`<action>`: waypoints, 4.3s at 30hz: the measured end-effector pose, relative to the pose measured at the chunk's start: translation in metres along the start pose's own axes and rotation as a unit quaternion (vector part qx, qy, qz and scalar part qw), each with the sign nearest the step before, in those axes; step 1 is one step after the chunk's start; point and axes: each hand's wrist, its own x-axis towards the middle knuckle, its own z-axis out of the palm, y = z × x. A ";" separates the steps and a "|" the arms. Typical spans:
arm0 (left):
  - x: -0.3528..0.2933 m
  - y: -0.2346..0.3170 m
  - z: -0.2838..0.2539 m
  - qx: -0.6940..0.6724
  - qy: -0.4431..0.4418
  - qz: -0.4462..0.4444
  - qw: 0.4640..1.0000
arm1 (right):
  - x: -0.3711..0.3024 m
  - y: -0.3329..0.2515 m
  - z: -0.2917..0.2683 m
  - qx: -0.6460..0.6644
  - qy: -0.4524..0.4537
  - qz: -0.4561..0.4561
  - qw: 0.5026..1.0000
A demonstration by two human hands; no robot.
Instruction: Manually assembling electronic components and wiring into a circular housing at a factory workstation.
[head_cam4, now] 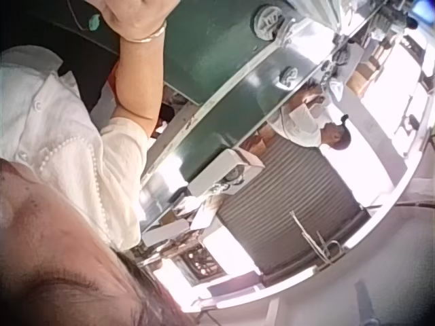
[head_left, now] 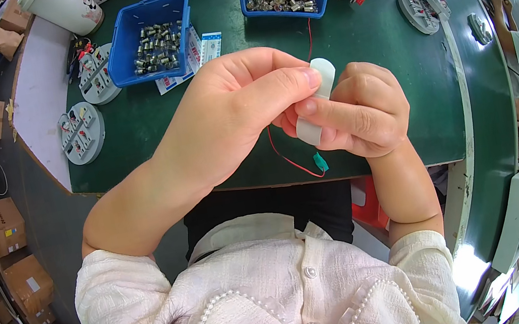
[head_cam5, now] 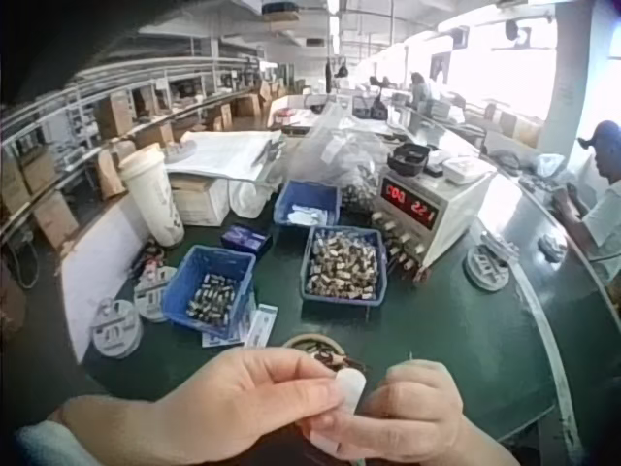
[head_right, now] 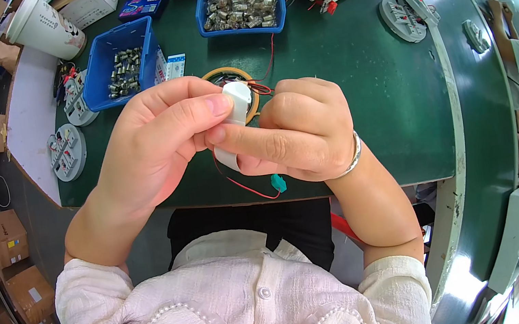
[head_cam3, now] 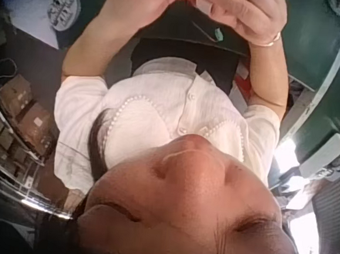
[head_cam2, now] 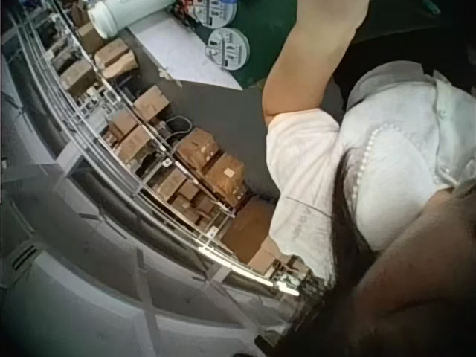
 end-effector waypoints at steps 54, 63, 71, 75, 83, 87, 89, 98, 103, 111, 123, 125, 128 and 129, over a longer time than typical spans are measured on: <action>0.008 0.001 -0.020 0.618 -0.012 0.558 0.554 | 0.003 -0.009 0.000 0.298 0.060 0.259 0.917; 0.008 -0.002 -0.020 0.640 0.053 0.588 0.492 | 0.011 -0.010 0.002 0.165 0.057 0.204 0.963; 0.001 0.000 -0.010 0.519 0.028 0.404 0.753 | 0.010 -0.005 0.000 0.050 0.036 0.130 0.990; 0.001 -0.002 -0.006 0.433 0.009 0.383 0.816 | 0.006 -0.003 0.003 0.020 0.064 0.091 0.994; 0.001 -0.001 -0.003 0.349 0.026 0.293 0.890 | 0.002 -0.001 -0.003 -0.020 0.019 0.046 0.999; 0.001 -0.002 -0.007 0.267 -0.002 0.224 0.937 | 0.002 0.000 -0.002 -0.016 0.009 0.031 0.999; 0.002 -0.006 -0.007 0.215 0.005 0.232 0.948 | 0.002 0.000 -0.001 -0.038 0.016 0.030 0.999; -0.001 0.000 0.005 0.097 0.032 0.096 0.990 | 0.000 -0.001 -0.004 -0.105 0.006 0.008 0.994; 0.000 0.006 0.001 0.116 0.021 0.041 0.992 | 0.000 0.000 -0.002 -0.110 0.004 0.009 0.994; 0.009 0.017 -0.019 0.035 -0.090 -0.136 0.986 | 0.007 -0.003 -0.001 -0.082 -0.044 -0.026 0.995; -0.012 -0.022 -0.048 0.850 0.136 0.254 0.442 | 0.003 0.001 0.009 -0.082 0.074 0.159 0.981; -0.003 -0.039 -0.046 0.850 0.181 0.165 0.467 | 0.001 0.000 0.008 -0.084 0.082 0.192 0.974; 0.006 -0.052 -0.058 0.848 0.199 0.122 0.477 | 0.004 -0.002 0.009 -0.065 0.090 0.233 0.966; 0.007 -0.054 -0.063 0.851 0.192 0.123 0.474 | 0.005 -0.003 0.010 -0.043 0.096 0.261 0.960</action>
